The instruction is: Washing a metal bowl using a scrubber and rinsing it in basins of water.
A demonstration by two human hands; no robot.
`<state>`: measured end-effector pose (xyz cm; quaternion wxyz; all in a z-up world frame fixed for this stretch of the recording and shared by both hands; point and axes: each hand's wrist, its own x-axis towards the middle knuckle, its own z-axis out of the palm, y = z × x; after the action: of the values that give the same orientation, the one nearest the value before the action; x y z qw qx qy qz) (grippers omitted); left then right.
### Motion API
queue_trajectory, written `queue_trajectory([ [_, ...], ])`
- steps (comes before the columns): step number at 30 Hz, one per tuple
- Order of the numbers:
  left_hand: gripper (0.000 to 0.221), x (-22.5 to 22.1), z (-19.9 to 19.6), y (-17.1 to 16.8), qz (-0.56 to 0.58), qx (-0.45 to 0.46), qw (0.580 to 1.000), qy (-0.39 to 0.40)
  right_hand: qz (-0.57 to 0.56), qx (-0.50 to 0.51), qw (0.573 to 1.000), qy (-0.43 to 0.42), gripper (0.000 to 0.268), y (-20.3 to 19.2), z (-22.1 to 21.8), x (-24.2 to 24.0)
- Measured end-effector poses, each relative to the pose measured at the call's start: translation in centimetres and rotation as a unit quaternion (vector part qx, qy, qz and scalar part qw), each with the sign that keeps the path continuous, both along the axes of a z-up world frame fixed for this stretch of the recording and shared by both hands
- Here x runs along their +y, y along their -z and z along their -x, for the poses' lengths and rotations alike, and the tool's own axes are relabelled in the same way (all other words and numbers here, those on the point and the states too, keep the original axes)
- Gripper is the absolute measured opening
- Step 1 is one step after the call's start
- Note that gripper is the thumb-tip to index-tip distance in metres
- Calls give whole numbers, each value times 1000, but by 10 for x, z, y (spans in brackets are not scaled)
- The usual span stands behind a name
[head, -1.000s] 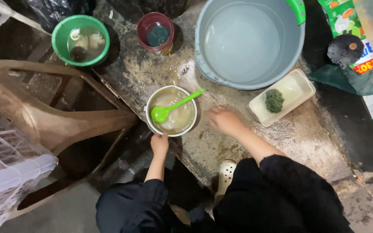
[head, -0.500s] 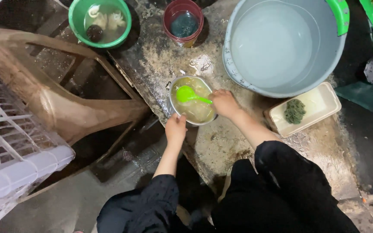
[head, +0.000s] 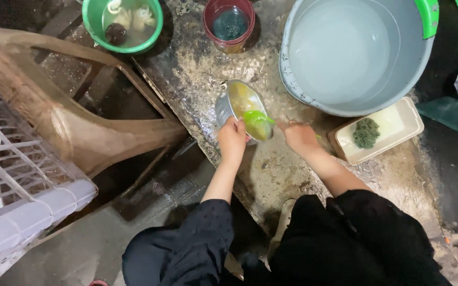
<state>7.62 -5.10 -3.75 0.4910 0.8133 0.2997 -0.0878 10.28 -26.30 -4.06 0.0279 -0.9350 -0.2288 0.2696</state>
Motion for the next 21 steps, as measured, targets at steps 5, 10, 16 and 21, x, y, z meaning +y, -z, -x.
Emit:
queue_trajectory([
  [5,34,-8,-6,12,-69,-1,997,34,6,77,996,38,47,-25,44,-4],
  [10,31,-17,-14,24,-123,-27,990,71,-41,165,980,99,51,-62,43,-4],
  [16,29,-19,-17,15,-134,-34,986,94,22,11,1000,7,42,28,37,-4],
  [21,26,-25,-14,12,-168,-50,974,147,41,-281,958,-46,38,115,2,-3],
])
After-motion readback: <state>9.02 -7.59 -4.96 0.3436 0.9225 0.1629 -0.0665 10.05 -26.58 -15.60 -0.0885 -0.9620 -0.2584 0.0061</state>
